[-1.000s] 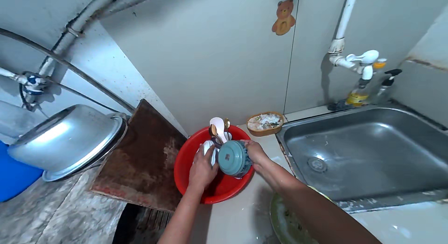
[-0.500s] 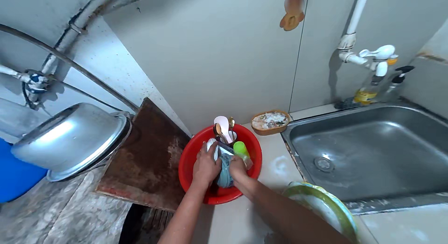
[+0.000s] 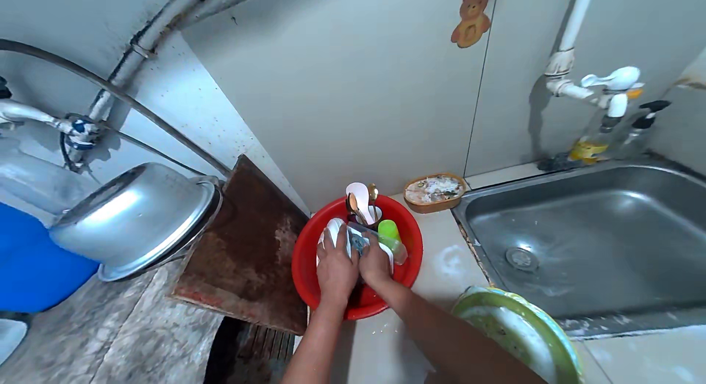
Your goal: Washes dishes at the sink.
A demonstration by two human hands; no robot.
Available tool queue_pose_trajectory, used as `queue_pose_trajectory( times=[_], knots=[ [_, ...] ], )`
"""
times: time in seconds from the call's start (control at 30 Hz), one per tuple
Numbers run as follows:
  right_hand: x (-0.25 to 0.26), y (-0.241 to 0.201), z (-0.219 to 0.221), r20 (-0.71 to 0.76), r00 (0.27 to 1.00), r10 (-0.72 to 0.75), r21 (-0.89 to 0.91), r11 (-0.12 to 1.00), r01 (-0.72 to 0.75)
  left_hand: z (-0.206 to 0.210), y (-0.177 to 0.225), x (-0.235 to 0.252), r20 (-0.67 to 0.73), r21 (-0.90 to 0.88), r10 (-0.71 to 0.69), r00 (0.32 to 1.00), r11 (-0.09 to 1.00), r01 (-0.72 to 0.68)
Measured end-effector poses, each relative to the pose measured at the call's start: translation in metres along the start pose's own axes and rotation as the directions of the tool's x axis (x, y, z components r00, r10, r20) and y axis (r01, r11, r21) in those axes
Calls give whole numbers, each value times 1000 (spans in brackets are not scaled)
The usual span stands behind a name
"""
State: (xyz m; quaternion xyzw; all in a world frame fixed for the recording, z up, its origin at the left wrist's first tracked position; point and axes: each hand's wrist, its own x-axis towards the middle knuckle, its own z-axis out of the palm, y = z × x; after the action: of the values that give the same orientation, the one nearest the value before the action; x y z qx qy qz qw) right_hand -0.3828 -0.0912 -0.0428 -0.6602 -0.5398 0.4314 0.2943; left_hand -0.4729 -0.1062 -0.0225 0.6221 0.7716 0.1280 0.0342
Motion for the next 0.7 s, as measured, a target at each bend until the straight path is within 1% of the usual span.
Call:
queue_pose_trajectory(
  times=[0.03,0.1,0.13,0.17,0.23,0.33,0.43,0.53,0.63,0.7],
  knots=[
    [0,2,-4,12,996,-85,-139,987,86,2,0,-2,-11,8,6,1000,1000,-6],
    [-3,5,-12,87,973,-216,-391,891,232,5,1,-4,-20,13,8,1000,1000,-7],
    [-6,4,-17,130,960,-248,-487,827,280,6,3,-4,-15,15,5,1000,1000,-5],
    [-10,1,-22,169,953,-250,-540,785,302,6,3,-4,-13,12,5,1000,1000,-5],
    [-18,-2,-30,230,945,-232,-559,764,323,7,5,-3,-16,20,6,1000,1000,-5],
    [-21,3,-37,310,929,-202,-517,784,343,9,5,-3,-14,19,15,1000,1000,-15],
    [-18,9,-31,281,935,-216,-546,766,341,7,7,-4,33,21,14,999,1000,-14],
    [-14,7,-28,232,950,-208,-564,767,306,7,8,-5,43,13,27,999,1000,-27],
    [-15,0,-36,250,952,-178,-601,742,296,10,10,-6,48,17,22,999,1000,-23],
    [-17,-2,-42,264,953,-149,-602,747,284,12,13,-6,47,19,7,999,1000,-8]
  ],
)
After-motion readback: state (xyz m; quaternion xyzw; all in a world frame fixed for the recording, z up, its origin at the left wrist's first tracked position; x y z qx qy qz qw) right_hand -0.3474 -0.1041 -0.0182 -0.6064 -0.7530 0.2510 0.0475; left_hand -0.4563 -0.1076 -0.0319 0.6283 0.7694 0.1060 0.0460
